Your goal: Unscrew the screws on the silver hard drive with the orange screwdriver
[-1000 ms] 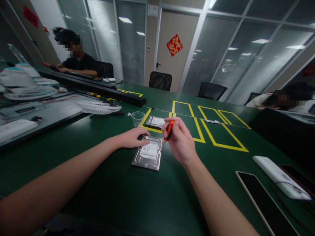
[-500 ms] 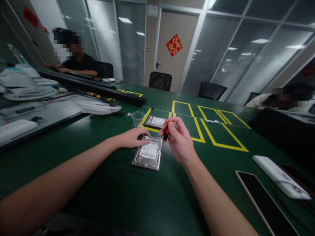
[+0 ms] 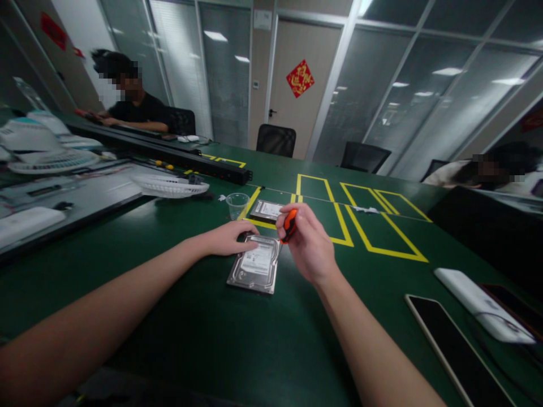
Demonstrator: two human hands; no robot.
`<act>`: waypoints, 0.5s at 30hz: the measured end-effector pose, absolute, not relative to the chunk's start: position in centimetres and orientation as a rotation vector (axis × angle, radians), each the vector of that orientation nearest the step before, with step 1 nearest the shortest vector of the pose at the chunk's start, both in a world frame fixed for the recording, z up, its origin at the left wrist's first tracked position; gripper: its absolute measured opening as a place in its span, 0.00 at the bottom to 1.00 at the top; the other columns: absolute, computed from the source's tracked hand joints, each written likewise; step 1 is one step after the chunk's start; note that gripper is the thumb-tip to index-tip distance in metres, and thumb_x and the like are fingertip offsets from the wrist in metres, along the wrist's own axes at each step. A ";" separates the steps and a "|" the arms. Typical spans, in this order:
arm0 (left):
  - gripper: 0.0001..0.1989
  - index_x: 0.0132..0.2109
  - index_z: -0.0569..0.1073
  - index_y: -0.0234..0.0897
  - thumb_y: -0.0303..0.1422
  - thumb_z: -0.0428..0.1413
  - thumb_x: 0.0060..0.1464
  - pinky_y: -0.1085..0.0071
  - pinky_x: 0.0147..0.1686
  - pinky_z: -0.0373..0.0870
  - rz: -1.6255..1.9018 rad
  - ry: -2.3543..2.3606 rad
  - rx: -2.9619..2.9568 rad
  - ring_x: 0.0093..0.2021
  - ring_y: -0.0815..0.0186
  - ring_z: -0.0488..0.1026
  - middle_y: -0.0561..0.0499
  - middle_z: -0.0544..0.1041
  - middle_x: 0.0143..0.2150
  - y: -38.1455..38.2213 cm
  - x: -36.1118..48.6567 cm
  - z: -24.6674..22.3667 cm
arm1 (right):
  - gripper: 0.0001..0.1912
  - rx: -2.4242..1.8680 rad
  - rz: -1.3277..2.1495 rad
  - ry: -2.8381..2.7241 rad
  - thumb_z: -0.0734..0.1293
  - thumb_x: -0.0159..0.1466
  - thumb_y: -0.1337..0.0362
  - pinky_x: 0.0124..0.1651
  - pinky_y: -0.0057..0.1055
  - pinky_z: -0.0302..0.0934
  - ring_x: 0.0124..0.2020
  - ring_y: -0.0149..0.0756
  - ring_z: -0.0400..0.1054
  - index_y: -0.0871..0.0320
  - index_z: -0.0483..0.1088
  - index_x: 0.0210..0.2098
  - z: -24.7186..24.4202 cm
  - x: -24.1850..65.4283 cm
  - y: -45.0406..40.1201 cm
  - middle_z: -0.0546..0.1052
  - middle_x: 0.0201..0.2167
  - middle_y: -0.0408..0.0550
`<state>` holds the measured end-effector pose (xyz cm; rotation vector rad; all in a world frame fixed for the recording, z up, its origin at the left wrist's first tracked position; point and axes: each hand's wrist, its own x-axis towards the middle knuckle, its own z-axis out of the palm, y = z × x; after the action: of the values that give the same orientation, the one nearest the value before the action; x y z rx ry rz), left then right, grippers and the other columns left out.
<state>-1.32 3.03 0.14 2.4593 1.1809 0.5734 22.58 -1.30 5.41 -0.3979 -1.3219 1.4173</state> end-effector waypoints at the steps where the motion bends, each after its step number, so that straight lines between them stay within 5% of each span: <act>1: 0.20 0.52 0.76 0.36 0.47 0.56 0.63 0.63 0.50 0.68 0.576 1.179 2.461 0.50 0.57 0.75 0.44 0.79 0.51 3.1 -1.3 0.1 | 0.11 -0.400 1.420 -1.316 0.61 0.73 0.59 0.34 0.32 0.57 0.30 0.34 0.64 0.54 0.75 0.43 5.4 22.6 -1.3 0.73 0.32 0.46; 15: 0.20 0.51 0.77 0.37 0.47 0.56 0.62 0.64 0.49 0.69 0.568 1.191 2.460 0.50 0.56 0.75 0.43 0.79 0.51 2.9 -1.2 0.3 | 0.11 -0.398 1.433 -1.307 0.61 0.74 0.58 0.35 0.30 0.58 0.31 0.33 0.65 0.54 0.74 0.43 5.4 22.7 -1.3 0.72 0.32 0.46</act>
<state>-1.23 2.93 0.26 2.4600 1.1909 0.5684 22.68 -1.26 5.36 -0.3984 -1.3073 1.4334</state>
